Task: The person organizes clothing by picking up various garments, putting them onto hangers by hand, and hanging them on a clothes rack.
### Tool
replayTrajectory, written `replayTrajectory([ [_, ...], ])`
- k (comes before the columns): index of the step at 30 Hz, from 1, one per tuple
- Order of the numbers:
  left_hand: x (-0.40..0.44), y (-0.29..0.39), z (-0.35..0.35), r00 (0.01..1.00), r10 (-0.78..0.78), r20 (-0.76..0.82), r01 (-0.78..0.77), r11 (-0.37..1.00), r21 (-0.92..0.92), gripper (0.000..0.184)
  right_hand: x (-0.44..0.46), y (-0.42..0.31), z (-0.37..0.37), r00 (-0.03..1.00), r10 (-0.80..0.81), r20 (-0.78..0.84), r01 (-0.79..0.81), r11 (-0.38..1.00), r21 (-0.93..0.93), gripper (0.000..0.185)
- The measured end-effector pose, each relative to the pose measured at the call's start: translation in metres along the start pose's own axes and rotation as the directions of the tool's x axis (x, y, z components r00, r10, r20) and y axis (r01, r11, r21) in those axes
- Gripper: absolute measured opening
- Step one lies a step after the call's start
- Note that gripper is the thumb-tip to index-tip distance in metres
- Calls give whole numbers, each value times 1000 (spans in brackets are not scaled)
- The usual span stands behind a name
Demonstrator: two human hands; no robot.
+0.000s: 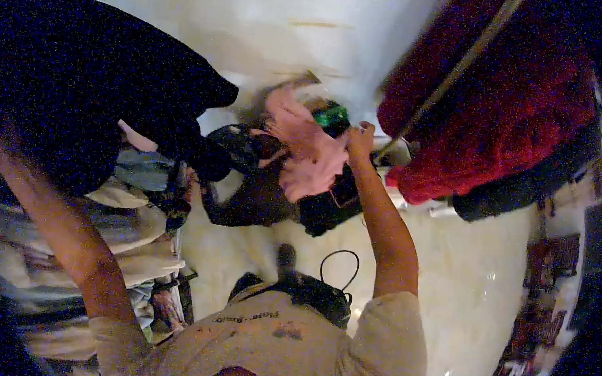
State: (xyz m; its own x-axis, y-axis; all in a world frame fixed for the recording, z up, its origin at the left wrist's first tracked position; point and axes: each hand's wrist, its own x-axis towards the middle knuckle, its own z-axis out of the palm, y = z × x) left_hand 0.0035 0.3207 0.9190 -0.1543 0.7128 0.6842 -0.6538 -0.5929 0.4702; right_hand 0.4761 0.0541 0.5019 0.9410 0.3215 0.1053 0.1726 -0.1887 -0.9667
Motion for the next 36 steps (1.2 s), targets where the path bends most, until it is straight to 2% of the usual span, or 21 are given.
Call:
replayTrajectory([
  [1,-6,18,2,1000,17,-11,-17,1000,13,9,-17,-35,11,988,-134,-73,119,975,-186,40],
  [2,-10,27,8,1000,24,-19,-23,999,40,9,-16,-46,15,945,-310,103,323,934,-151,48],
  [3,-16,42,12,999,37,-33,-35,998,56,9,-35,-82,24,913,-343,221,350,937,9,49],
  [5,-29,74,19,996,61,-72,-55,995,82,9,-77,-133,49,744,-462,482,430,884,184,54],
  [7,-43,103,26,992,67,-110,-57,994,95,9,-152,-229,43,501,-467,728,578,807,120,66],
  [9,-59,129,32,985,73,-156,-55,991,119,9,-196,-204,90,227,-667,709,611,664,430,77],
  [11,-80,158,43,967,89,-237,-57,989,140,11,-262,-232,93,126,-677,725,640,614,462,80],
  [14,-85,187,28,983,24,-182,6,986,165,13,-316,-250,96,185,-353,917,389,883,261,70],
  [15,-81,203,13,973,17,-231,39,971,234,14,-316,-244,116,168,-387,907,366,879,307,60],
  [16,-91,210,-1,961,14,-275,75,948,309,16,-327,-236,109,402,-498,769,410,848,335,48],
  [17,-90,223,-16,946,6,-325,120,922,367,17,-303,-256,115,216,-471,855,345,856,384,48],
  [19,-101,257,-44,905,77,-418,175,827,534,22,-290,-320,80,396,-474,787,280,878,389,46],
  [20,-116,276,-44,896,141,-420,209,702,681,25,-269,-311,98,491,-415,766,91,899,429,42],
  [23,-156,310,-87,876,118,-468,309,608,731,25,-241,-339,104,503,-355,788,-189,844,502,32],
  [26,-179,328,-86,771,-81,-631,537,616,576,22,-216,-310,147,502,-307,808,-202,867,455,35],
  [28,-187,329,-88,735,-216,-643,573,704,419,21,-232,-318,140,453,-276,848,-225,885,409,41],
  [31,-201,328,-76,694,-346,-632,593,772,228,14,-309,-322,117,495,-733,467,302,649,698,54],
  [33,-207,320,-76,717,-297,-630,541,808,235,10,-357,-325,65,175,-801,573,350,595,724,63],
  [34,-212,313,-77,742,-224,-632,482,834,270,9,-376,-310,52,-67,-829,555,303,513,803,64],
  [35,-211,307,-82,685,-350,-639,537,836,117,11,-395,-301,36,-273,-785,555,266,493,828,78],
  [36,-215,303,-74,655,-372,-658,558,825,88,16,-419,-276,26,-280,-757,591,218,550,807,81],
])
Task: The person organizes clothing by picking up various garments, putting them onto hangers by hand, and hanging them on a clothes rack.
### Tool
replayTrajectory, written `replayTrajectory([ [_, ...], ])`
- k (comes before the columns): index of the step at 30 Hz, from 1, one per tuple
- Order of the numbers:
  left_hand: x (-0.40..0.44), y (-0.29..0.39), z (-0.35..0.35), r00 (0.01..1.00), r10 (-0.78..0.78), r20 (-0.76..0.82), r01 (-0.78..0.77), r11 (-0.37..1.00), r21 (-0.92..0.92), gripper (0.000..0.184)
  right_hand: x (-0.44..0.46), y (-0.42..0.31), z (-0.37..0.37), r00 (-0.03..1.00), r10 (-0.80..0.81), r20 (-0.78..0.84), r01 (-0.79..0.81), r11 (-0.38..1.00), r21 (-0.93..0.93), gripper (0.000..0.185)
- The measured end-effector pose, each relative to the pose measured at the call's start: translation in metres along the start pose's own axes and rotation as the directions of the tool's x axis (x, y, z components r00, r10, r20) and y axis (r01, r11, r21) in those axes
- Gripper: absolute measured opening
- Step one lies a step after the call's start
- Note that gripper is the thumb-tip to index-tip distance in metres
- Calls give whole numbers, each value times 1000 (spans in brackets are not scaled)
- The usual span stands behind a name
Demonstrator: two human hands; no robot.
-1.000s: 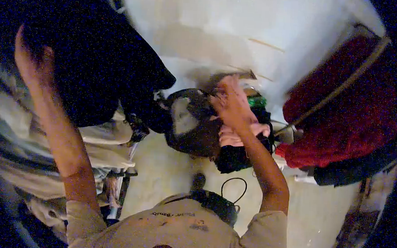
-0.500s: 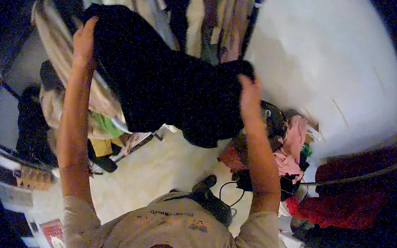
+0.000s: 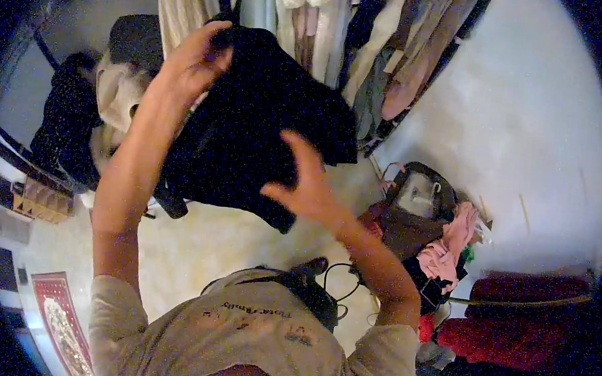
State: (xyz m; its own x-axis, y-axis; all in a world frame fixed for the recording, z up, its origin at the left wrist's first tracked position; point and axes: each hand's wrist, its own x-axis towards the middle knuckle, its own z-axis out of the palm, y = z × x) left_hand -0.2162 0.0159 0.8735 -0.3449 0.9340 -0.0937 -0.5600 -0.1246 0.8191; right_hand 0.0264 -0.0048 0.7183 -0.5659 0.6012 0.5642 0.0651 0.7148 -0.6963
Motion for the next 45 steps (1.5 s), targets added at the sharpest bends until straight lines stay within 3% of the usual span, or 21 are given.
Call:
replayTrajectory([
  [1,-10,5,12,999,-34,-18,34,999,-5,27,-12,-3,28,999,40,17,-41,997,65,85],
  [4,-13,-14,13,1000,-3,-14,2,999,-55,22,-38,-18,67,959,204,195,-246,944,220,104],
  [5,-14,-17,15,996,-81,-44,69,972,-226,22,-37,-18,67,974,157,165,-183,970,159,102],
  [7,-16,-19,11,996,-32,-78,14,975,-223,23,-35,-18,68,992,60,110,-64,997,33,99],
  [10,-19,-14,2,999,-21,-48,8,963,-270,26,-12,-17,77,971,162,-174,-87,924,372,82],
  [12,-16,-15,-15,996,92,3,-91,994,-61,31,-5,49,72,935,270,-230,-288,956,-51,55],
  [14,-14,-2,-34,988,147,39,-150,984,100,34,33,12,42,829,509,-233,-376,815,441,38],
  [15,-15,6,-45,989,143,45,-147,984,102,35,38,38,37,838,454,-303,-207,778,594,36],
  [17,-23,18,-57,994,107,2,-108,994,3,36,66,-2,10,837,534,-119,-201,504,840,33],
  [19,-14,4,-94,959,232,160,-269,925,269,47,87,-41,-8,820,572,25,-168,200,965,32],
  [23,-53,-45,-130,877,283,390,-474,644,600,67,100,-26,-13,747,658,95,-315,224,922,32],
  [28,-105,-103,-159,827,100,553,-442,723,531,91,77,-5,12,699,707,104,-392,258,883,32],
  [31,-109,-144,-128,794,210,570,-547,656,520,97,50,-5,1,682,724,102,-415,268,869,32],
  [32,-102,-170,-120,777,343,528,-612,611,503,81,44,-8,-8,679,728,94,-417,278,865,32],
  [35,-91,-184,-102,866,268,421,-486,645,589,55,33,-16,-42,664,746,55,-408,300,862,32],
  [36,-92,-163,-97,971,110,215,-235,632,738,37,26,-21,-50,658,752,39,-409,313,857,32],
  [37,-80,-173,-97,912,350,212,-404,688,602,30,22,-22,-62,650,759,25,-408,321,855,32],
  [39,-65,-152,-89,701,652,289,-644,405,649,26,19,-23,-83,630,777,-9,-416,347,840,32],
  [41,-67,-116,-63,693,658,295,-666,428,611,23,14,-11,-91,604,796,-38,-434,369,822,32],
  [44,-78,-59,-19,543,698,467,-759,169,629,19,-9,33,-93,627,778,-38,-454,404,794,27],
  [45,-85,-50,-2,587,661,467,-728,177,663,20,-14,34,-87,621,753,-220,-518,604,606,22],
])
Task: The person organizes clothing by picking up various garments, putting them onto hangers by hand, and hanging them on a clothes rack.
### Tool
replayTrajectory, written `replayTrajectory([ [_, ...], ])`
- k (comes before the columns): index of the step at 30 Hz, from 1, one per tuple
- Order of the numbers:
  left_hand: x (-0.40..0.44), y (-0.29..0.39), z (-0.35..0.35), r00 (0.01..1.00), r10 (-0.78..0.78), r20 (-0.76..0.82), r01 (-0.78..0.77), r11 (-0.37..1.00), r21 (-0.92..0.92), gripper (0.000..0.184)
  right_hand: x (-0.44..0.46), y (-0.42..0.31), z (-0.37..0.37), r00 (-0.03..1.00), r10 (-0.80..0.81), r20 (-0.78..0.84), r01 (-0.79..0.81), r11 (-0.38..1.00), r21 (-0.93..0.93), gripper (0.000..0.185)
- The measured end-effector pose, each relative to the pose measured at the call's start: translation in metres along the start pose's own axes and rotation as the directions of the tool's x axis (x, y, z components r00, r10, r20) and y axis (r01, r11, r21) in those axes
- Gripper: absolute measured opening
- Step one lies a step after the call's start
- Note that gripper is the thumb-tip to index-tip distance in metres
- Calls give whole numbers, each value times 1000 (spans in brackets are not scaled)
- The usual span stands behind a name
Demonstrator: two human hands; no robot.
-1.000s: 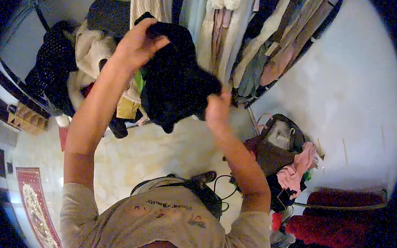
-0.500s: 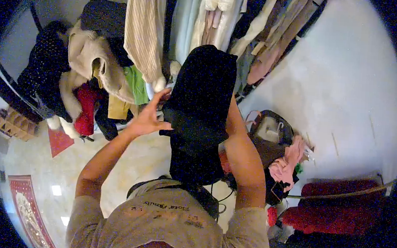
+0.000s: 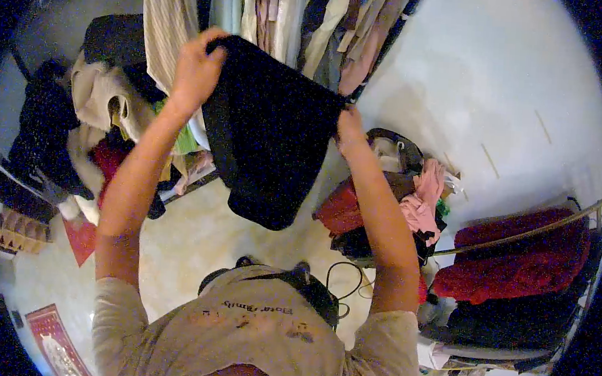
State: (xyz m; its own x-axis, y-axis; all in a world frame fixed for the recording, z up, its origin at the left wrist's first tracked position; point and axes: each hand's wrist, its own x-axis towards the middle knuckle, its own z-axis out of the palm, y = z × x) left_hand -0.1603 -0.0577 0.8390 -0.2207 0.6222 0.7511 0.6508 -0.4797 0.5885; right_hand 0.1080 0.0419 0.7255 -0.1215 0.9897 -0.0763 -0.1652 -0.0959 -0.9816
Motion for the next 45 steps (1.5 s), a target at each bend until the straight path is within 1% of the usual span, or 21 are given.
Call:
replayTrajectory([
  [1,10,13,3,998,-40,44,39,999,27,21,2,19,-12,959,-283,9,275,925,-262,21],
  [2,16,19,8,993,-79,86,74,996,56,22,1,37,-24,841,-534,93,505,710,-491,21],
  [6,14,18,39,995,81,65,-90,984,155,16,-95,46,9,751,-634,185,651,662,-372,26],
  [8,6,35,49,997,15,72,-26,988,153,15,-130,66,12,866,-376,331,497,729,-471,40],
  [13,11,61,60,999,51,18,-53,982,179,17,-133,79,40,911,-241,336,352,878,-326,93],
  [16,21,54,55,992,106,-68,-87,967,238,22,-130,76,35,860,-329,390,473,800,-368,102],
  [18,23,41,48,985,150,-82,-120,949,290,26,-132,85,41,823,-446,352,551,778,-302,101],
  [19,17,54,41,998,56,1,-55,978,203,24,-131,82,42,817,-456,353,566,752,-338,100],
  [20,12,49,40,995,101,21,-103,986,128,21,-131,64,40,841,-433,323,532,769,-353,80],
  [22,-3,66,36,990,120,70,-134,958,254,15,-103,58,25,919,-308,248,395,727,-561,53],
  [24,-15,57,29,970,124,209,-172,958,228,14,-76,60,-5,794,-602,83,537,631,-560,35],
  [25,-24,65,26,956,140,259,-229,906,357,15,-61,56,-23,689,-724,15,600,560,-571,28],
  [26,-28,66,5,943,109,316,-262,828,496,15,-47,47,-20,678,-734,-33,567,551,-613,21],
  [27,-37,47,-5,883,278,377,-454,707,542,16,-48,18,-37,738,-674,-33,548,628,-553,19],
  [29,-53,-12,-24,843,72,533,-500,470,727,21,-56,-16,-48,794,-608,-34,524,711,-468,19],
  [32,-82,-62,-42,926,-32,377,-317,478,819,29,-63,-32,-46,817,-575,-45,513,759,-401,20],
  [34,-117,-145,-55,961,125,245,-270,598,754,31,-81,-37,-47,857,-514,30,487,792,-369,22],
  [36,-128,-129,-46,939,-280,201,22,631,776,30,-74,-31,-52,831,-550,85,534,744,-401,22],
  [38,-129,-96,-37,853,-492,174,327,763,558,26,-73,-40,-56,917,-395,46,383,846,-371,21],
  [42,-128,-66,-41,762,-625,167,567,770,294,29,-43,-43,-59,881,-459,117,466,796,-386,21],
  [45,-119,-68,-62,773,-625,106,607,778,163,31,-24,-51,-34,843,-510,173,530,729,-433,20],
])
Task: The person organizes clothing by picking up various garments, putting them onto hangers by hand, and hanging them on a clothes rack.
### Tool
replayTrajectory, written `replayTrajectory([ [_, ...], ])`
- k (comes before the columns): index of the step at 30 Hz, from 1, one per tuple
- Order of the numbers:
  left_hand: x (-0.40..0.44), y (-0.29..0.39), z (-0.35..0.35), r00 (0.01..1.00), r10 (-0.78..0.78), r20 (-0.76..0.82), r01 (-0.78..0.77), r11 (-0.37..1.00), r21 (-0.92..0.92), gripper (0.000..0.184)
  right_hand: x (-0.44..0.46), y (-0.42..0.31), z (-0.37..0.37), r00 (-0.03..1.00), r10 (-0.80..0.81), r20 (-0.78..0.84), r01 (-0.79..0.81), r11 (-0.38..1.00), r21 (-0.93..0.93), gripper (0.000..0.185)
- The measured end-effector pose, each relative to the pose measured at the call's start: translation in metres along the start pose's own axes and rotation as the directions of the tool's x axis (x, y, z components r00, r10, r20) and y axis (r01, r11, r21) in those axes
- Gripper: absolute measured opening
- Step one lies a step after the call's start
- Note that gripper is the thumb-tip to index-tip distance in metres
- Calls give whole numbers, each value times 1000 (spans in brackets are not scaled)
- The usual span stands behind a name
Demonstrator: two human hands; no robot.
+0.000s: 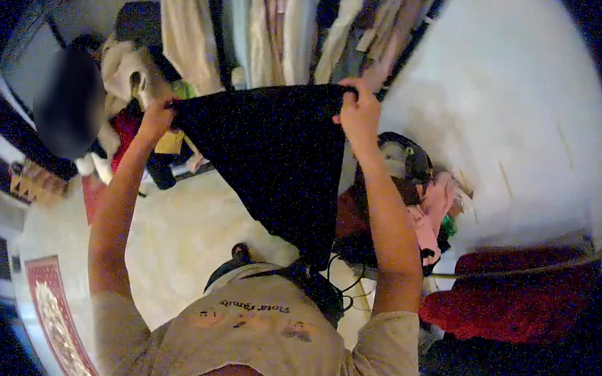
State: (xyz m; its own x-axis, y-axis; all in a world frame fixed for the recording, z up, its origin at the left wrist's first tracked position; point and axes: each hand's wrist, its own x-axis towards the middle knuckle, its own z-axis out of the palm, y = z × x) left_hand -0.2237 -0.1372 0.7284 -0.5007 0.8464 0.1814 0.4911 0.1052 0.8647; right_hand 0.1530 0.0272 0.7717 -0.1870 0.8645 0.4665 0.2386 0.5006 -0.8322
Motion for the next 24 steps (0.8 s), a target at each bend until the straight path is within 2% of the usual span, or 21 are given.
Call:
replayTrajectory([
  [1,0,7,-11,1000,-1,-23,1,1000,12,31,4,-15,9,998,55,11,-55,998,-11,20],
  [3,-8,26,-38,1000,-8,-12,8,1000,-1,31,14,-24,30,999,22,48,-22,1000,-14,20],
  [4,-11,36,-46,997,6,-72,-7,1000,-24,30,19,-22,41,998,-21,64,20,1000,9,22],
  [5,-6,33,-58,997,-68,-30,66,997,-44,31,23,-24,51,990,76,118,-82,995,47,22],
  [7,-6,29,-77,994,-100,-36,92,981,-173,33,29,-33,75,939,252,233,-281,955,96,22],
  [8,-7,29,-82,990,-127,-65,109,968,-227,36,33,-28,92,947,234,221,-270,952,147,23],
  [9,-8,28,-88,988,-133,-72,111,960,-258,37,39,-22,110,927,267,262,-338,899,279,23],
  [12,-17,20,-101,1000,-29,-4,28,995,-97,40,49,-13,159,873,318,371,-487,615,620,25],
  [13,-20,17,-107,999,-46,22,46,999,13,38,50,-11,178,881,316,352,-473,581,663,23],
  [15,-26,12,-112,998,-65,-21,68,973,219,39,53,-11,205,893,325,311,-441,501,745,20],
  [16,-23,1,-118,994,98,-51,-69,911,406,37,56,-16,217,910,281,304,-413,576,705,17],
  [19,-4,-10,-142,953,228,-202,-57,785,616,32,62,-46,235,919,162,360,-343,778,526,16],
  [20,3,-13,-151,924,242,-296,6,765,644,25,76,-37,240,947,46,319,-151,938,313,20],
  [21,11,-18,-161,894,266,-361,35,761,648,25,85,-44,242,962,-93,256,56,988,146,21],
  [22,19,-23,-172,890,241,-387,84,748,658,21,92,-54,239,947,-240,215,254,967,-38,21],
  [23,26,-29,-181,884,215,-414,132,735,665,17,97,-61,238,901,-386,199,425,876,-227,22],
  [24,28,-36,-187,882,225,-414,112,754,647,14,102,-67,242,888,-424,179,459,843,-280,22],
])
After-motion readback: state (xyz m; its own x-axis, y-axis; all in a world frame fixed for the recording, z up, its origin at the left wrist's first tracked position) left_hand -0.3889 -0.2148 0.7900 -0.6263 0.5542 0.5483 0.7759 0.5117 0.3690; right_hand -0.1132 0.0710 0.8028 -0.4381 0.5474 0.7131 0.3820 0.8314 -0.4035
